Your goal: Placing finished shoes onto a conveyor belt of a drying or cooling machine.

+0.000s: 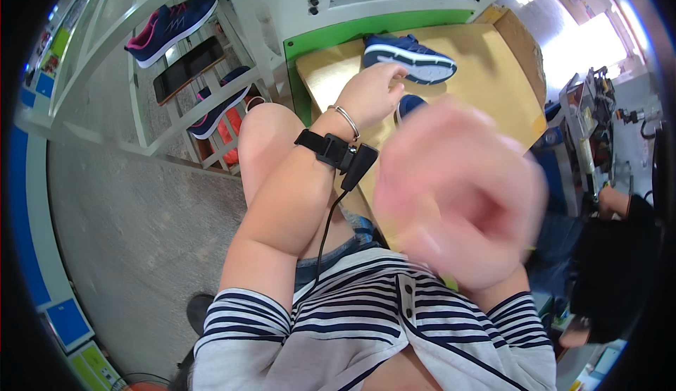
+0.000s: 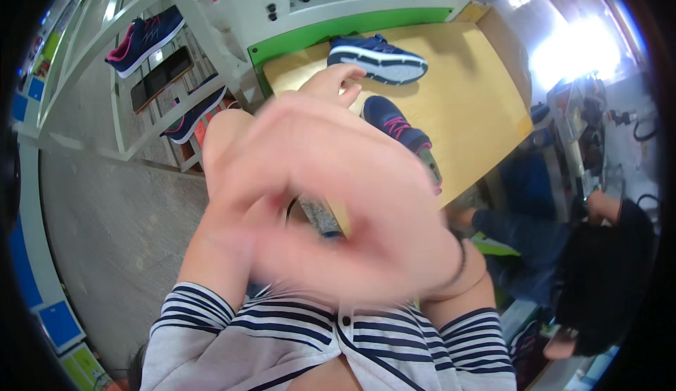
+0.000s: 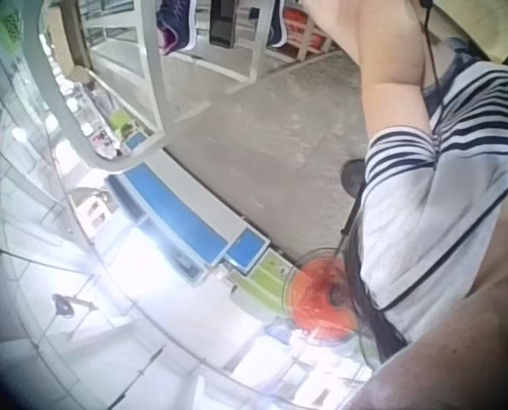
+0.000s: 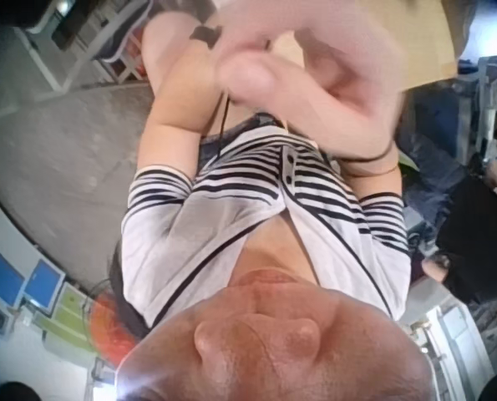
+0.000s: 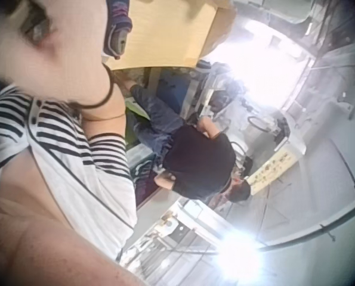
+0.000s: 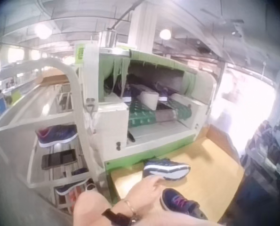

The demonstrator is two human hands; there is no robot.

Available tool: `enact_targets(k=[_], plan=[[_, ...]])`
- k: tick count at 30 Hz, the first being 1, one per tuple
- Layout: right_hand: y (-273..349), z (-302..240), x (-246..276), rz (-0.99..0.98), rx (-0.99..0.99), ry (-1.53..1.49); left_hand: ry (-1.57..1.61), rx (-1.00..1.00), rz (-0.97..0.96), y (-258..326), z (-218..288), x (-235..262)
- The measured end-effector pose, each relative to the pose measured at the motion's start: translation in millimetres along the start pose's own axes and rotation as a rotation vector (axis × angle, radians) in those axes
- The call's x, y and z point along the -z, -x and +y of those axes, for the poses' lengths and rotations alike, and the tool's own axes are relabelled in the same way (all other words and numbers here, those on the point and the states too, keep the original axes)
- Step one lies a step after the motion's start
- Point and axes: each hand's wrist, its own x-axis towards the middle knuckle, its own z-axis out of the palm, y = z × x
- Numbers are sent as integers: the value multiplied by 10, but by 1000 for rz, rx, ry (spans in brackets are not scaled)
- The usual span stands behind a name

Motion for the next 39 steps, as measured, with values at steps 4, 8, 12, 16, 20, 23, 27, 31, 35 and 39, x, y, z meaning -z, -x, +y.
enact_targets(k=[4,8,12,16,20,23,27,31,35,39], plan=[[65,-347,204,-141,436,-434,-112,-56,0,10,18,23],[183,-336,219,-157,511,-534,-120,-70,2,-18,39,47],[269,-321,288,-149,540,-579,-125,-38,0,16,13,-7],[287,-304,385,-139,574,-609,-138,-41,-27,-6,1,-9],[297,-289,370,-155,598,-642,-140,-10,-25,15,42,-9],[298,-264,331,-180,605,-664,-134,-20,-29,18,57,-3],[321,-231,326,-189,614,-676,-121,-8,-39,20,43,-2],[359,-240,364,-179,631,-683,-147,-15,-42,28,35,13],[370,-266,397,-171,626,-671,-140,-11,-38,33,53,0],[372,-263,408,-174,624,-668,-136,5,-53,24,67,-19]])
